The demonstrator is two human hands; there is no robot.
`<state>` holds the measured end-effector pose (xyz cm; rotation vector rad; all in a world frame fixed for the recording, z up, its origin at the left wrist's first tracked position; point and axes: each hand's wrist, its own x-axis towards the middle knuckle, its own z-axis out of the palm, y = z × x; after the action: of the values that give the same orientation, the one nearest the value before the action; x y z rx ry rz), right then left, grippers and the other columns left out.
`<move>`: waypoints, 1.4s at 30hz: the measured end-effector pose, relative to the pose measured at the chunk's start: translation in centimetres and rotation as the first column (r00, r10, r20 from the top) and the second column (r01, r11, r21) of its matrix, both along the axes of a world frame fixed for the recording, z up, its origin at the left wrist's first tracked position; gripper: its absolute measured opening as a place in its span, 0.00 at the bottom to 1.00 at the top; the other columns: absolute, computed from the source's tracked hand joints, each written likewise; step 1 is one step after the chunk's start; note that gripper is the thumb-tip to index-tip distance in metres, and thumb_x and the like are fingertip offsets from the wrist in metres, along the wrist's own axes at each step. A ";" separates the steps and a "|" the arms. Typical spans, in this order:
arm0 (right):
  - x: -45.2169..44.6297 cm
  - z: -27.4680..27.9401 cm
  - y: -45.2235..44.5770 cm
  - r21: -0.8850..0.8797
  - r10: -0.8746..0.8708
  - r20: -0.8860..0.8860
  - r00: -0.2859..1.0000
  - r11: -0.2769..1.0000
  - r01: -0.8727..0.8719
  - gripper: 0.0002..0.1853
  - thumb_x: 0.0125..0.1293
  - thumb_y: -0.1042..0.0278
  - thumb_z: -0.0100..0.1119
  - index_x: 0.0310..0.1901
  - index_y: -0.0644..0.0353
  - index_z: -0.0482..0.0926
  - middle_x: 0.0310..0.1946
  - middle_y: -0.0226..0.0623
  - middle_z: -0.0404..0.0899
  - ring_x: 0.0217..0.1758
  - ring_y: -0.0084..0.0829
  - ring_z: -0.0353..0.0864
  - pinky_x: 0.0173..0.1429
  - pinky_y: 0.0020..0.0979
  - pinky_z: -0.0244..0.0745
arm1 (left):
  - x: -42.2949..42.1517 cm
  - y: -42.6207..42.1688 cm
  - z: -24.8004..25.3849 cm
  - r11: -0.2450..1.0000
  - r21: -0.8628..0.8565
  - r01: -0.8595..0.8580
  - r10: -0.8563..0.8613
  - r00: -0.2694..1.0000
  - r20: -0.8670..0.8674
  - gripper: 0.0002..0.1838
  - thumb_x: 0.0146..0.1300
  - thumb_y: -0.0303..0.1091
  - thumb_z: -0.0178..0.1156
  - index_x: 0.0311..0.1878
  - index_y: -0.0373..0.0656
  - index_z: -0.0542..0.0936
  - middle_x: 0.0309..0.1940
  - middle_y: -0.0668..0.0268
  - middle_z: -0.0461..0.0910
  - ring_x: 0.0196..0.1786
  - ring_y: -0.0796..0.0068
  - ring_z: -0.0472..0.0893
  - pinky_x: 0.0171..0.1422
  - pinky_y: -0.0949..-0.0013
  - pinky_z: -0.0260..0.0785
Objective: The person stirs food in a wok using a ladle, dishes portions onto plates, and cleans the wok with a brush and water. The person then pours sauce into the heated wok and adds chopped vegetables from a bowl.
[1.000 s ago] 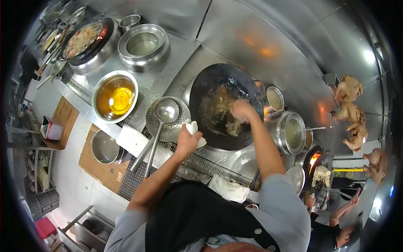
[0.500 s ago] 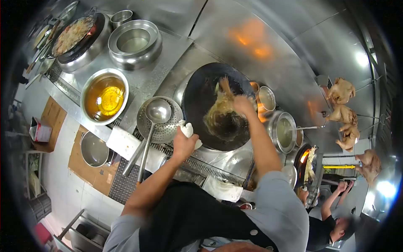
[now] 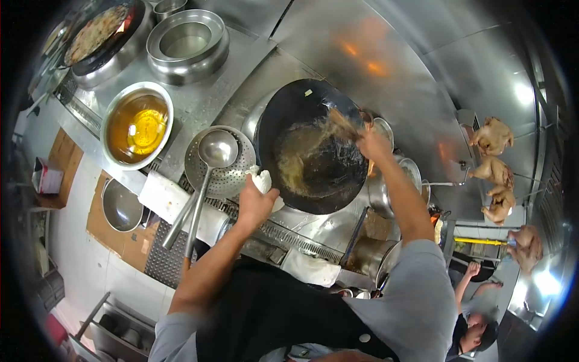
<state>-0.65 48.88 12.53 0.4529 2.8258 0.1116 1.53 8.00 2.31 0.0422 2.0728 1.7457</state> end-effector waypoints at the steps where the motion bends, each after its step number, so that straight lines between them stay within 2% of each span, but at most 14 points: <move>1: -1.8 -0.3 -1.2 0.034 0.047 -0.145 0.988 0.998 -0.043 0.19 0.64 0.60 0.63 0.57 0.50 0.84 0.40 0.53 0.86 0.47 0.55 0.86 0.53 0.54 0.80 | -0.1 0.2 0.1 1.000 0.003 -0.008 0.008 1.000 0.005 0.39 0.57 0.36 0.72 0.66 0.24 0.68 0.47 0.37 0.84 0.52 0.41 0.85 0.58 0.53 0.76; 4: 2.5 -4.2 -2.9 0.067 -0.019 -0.015 1.000 0.998 0.020 0.22 0.65 0.59 0.64 0.60 0.50 0.83 0.43 0.53 0.87 0.49 0.55 0.86 0.54 0.53 0.80 | 0.4 0.3 0.8 0.999 0.033 -0.042 0.041 0.999 0.031 0.39 0.56 0.36 0.72 0.66 0.25 0.68 0.47 0.37 0.84 0.52 0.41 0.85 0.58 0.53 0.76; 7: 10.2 -2.1 -2.3 -0.134 0.032 -0.004 0.999 0.990 -0.032 0.22 0.65 0.58 0.64 0.61 0.50 0.82 0.43 0.51 0.87 0.51 0.53 0.86 0.54 0.53 0.80 | 0.4 0.4 0.7 0.999 -0.011 -0.051 0.051 0.998 -0.028 0.29 0.57 0.32 0.71 0.59 0.29 0.72 0.43 0.49 0.84 0.45 0.56 0.86 0.51 0.57 0.78; 11: 3.1 -0.8 -2.4 0.021 -0.120 -0.103 0.987 0.992 0.122 0.21 0.65 0.58 0.65 0.59 0.49 0.85 0.42 0.45 0.89 0.51 0.49 0.87 0.55 0.49 0.81 | 0.5 0.1 1.1 0.999 -0.032 -0.012 0.011 1.000 -0.012 0.38 0.56 0.37 0.72 0.64 0.25 0.69 0.45 0.38 0.85 0.50 0.41 0.86 0.56 0.52 0.77; 15: -2.7 -10.4 -12.4 -0.410 -0.361 -0.375 0.854 0.891 0.196 0.26 0.65 0.56 0.67 0.61 0.60 0.82 0.56 0.54 0.84 0.60 0.56 0.83 0.64 0.46 0.77 | 0.7 0.6 1.0 0.999 -0.023 -0.035 0.035 0.999 0.006 0.36 0.57 0.38 0.72 0.63 0.26 0.71 0.44 0.39 0.85 0.48 0.42 0.87 0.54 0.51 0.78; 16: -0.8 -11.4 -14.7 -0.458 -0.268 -0.446 0.854 0.888 0.040 0.26 0.66 0.55 0.66 0.61 0.61 0.82 0.57 0.56 0.83 0.62 0.58 0.81 0.67 0.46 0.75 | 0.8 0.6 0.7 0.999 -0.024 -0.044 0.045 0.999 0.015 0.35 0.57 0.39 0.73 0.62 0.27 0.71 0.43 0.39 0.85 0.47 0.42 0.87 0.53 0.50 0.78; 19: 8.2 -6.9 -17.6 -0.584 -0.167 -0.136 0.977 0.810 0.057 0.27 0.66 0.57 0.68 0.63 0.62 0.81 0.60 0.54 0.82 0.66 0.48 0.81 0.70 0.41 0.74 | 1.0 0.9 -0.6 0.990 -0.139 -0.032 0.023 0.998 -0.065 0.38 0.56 0.42 0.75 0.61 0.27 0.70 0.41 0.39 0.85 0.47 0.38 0.86 0.53 0.48 0.79; 22: 11.1 -6.3 -9.1 -0.491 -0.278 0.117 0.953 0.818 0.299 0.26 0.57 0.60 0.77 0.58 0.56 0.86 0.53 0.49 0.88 0.61 0.40 0.86 0.69 0.38 0.76 | 1.6 0.4 0.3 0.970 -0.241 -0.026 -0.013 0.987 -0.161 0.39 0.57 0.45 0.73 0.62 0.26 0.69 0.41 0.37 0.84 0.46 0.36 0.85 0.53 0.45 0.78; 25: 2.6 -5.1 -5.5 -0.145 -0.334 -0.026 0.942 0.934 0.327 0.18 0.67 0.53 0.61 0.50 0.57 0.86 0.48 0.56 0.86 0.55 0.55 0.85 0.60 0.49 0.78 | 1.4 0.0 0.8 0.983 -0.184 -0.017 -0.008 0.991 -0.137 0.37 0.57 0.44 0.71 0.61 0.26 0.69 0.42 0.35 0.84 0.47 0.34 0.84 0.56 0.45 0.76; 28: -1.0 -6.4 -11.0 -0.325 -0.412 -0.260 0.873 0.889 0.323 0.19 0.67 0.54 0.61 0.53 0.56 0.85 0.51 0.57 0.84 0.58 0.58 0.83 0.62 0.51 0.76 | 1.5 0.1 1.1 0.984 -0.179 -0.004 -0.012 0.996 -0.089 0.37 0.56 0.45 0.71 0.61 0.26 0.70 0.43 0.35 0.84 0.48 0.34 0.84 0.57 0.45 0.76; 34: 10.8 -4.7 -9.7 -0.445 -0.208 -0.066 0.976 0.882 0.158 0.20 0.64 0.53 0.64 0.53 0.56 0.86 0.49 0.55 0.86 0.58 0.57 0.83 0.62 0.50 0.77 | 1.5 -0.3 2.4 0.968 -0.250 0.020 -0.035 0.998 -0.055 0.38 0.56 0.46 0.71 0.59 0.26 0.71 0.46 0.35 0.83 0.52 0.36 0.83 0.60 0.46 0.75; 36: 7.2 -3.2 -6.3 -0.180 -0.410 -0.024 0.912 0.899 0.399 0.20 0.63 0.54 0.65 0.51 0.57 0.87 0.47 0.55 0.86 0.57 0.56 0.84 0.61 0.49 0.78 | 1.6 -0.2 2.0 0.979 -0.203 0.033 -0.047 0.997 -0.069 0.38 0.56 0.46 0.71 0.60 0.26 0.71 0.46 0.36 0.83 0.52 0.36 0.83 0.60 0.46 0.75; 40: -0.5 -7.0 -9.8 -0.269 -0.374 -0.385 0.844 0.920 0.285 0.20 0.65 0.54 0.63 0.55 0.54 0.84 0.49 0.53 0.86 0.55 0.58 0.84 0.59 0.54 0.78 | 1.5 -0.2 1.2 0.981 -0.193 0.035 -0.047 0.997 -0.060 0.37 0.57 0.45 0.71 0.60 0.25 0.70 0.45 0.35 0.83 0.51 0.34 0.83 0.58 0.45 0.75; 42: 0.9 -7.1 -14.0 -0.376 -0.360 -0.184 0.915 0.885 0.273 0.24 0.63 0.54 0.66 0.58 0.55 0.84 0.50 0.55 0.85 0.59 0.57 0.82 0.64 0.53 0.76 | 1.6 0.0 1.6 0.980 -0.195 0.040 -0.051 0.997 -0.051 0.37 0.57 0.44 0.70 0.60 0.25 0.70 0.45 0.34 0.83 0.51 0.34 0.83 0.57 0.44 0.75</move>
<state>0.26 34.88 5.46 0.8925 2.8696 -0.5354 3.17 8.04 3.90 0.0806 2.2539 1.5249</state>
